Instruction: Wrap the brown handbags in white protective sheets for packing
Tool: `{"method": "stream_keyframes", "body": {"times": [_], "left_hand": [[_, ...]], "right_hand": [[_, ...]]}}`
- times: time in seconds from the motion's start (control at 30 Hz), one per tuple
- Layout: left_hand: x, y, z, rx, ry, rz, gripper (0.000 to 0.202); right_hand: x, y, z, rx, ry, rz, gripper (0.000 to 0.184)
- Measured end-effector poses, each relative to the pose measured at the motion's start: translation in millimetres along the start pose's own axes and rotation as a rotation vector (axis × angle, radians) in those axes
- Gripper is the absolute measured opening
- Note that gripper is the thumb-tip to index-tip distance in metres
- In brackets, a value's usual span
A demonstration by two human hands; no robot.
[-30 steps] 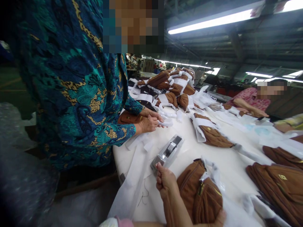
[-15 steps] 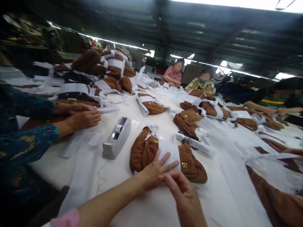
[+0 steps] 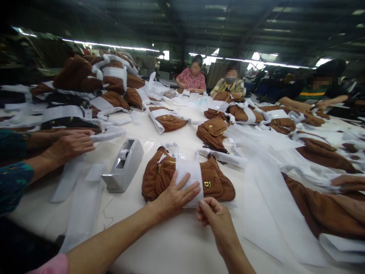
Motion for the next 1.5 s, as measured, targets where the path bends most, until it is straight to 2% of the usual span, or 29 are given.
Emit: {"method": "stream_keyframes", "body": {"times": [0.13, 0.3, 0.4, 0.53, 0.7, 0.77, 0.87, 1.07, 1.27, 1.37, 1.5], "left_hand": [[2, 0, -3.4, -0.008, 0.0, -0.017, 0.043], [3, 0, -2.7, -0.003, -0.039, -0.009, 0.04], [3, -3, -3.5, -0.001, -0.049, -0.009, 0.037], [5, -5, -6.2, -0.002, -0.029, -0.013, 0.036], [6, -5, -7.2, 0.009, -0.02, -0.013, 0.036], [6, -5, -6.9, 0.014, -0.026, -0.019, 0.036], [6, -5, -6.4, 0.014, -0.032, -0.03, 0.036], [8, -5, -6.0, -0.004, -0.023, -0.039, 0.035], [9, -6, -7.5, -0.026, -0.015, -0.044, 0.035], [9, -6, -7.5, -0.038, -0.008, -0.047, 0.035], [10, -5, -8.1, -0.053, 0.015, -0.051, 0.037]], "right_hand": [[12, -12, 2, -0.007, -0.019, -0.052, 0.036], [17, -12, 1, -0.046, -0.038, -0.057, 0.033], [16, -14, 5, -0.053, -0.097, -0.112, 0.033], [7, -21, 3, 0.053, -0.151, -0.164, 0.031], [-13, -34, 4, 0.281, -0.305, -0.154, 0.052], [-17, -39, 6, 0.306, -0.346, -0.138, 0.055], [-17, -47, 8, 0.285, -0.342, -0.141, 0.052], [-8, -54, 9, 0.19, -0.328, -0.048, 0.045], [-2, -54, 10, 0.003, -0.361, -0.071, 0.036], [-3, -45, 15, -0.249, -0.378, -0.055, 0.03], [-2, -30, 15, -0.637, -0.369, 0.075, 0.023]]}}
Point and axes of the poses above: each hand's wrist, its own x-axis towards the middle knuckle, its own z-axis out of the back of the hand, y = z × x, the point moved 9 cm from there along x, towards the middle knuckle, and after that the axes turned 10 degrees about y, right-handed, at the moved point
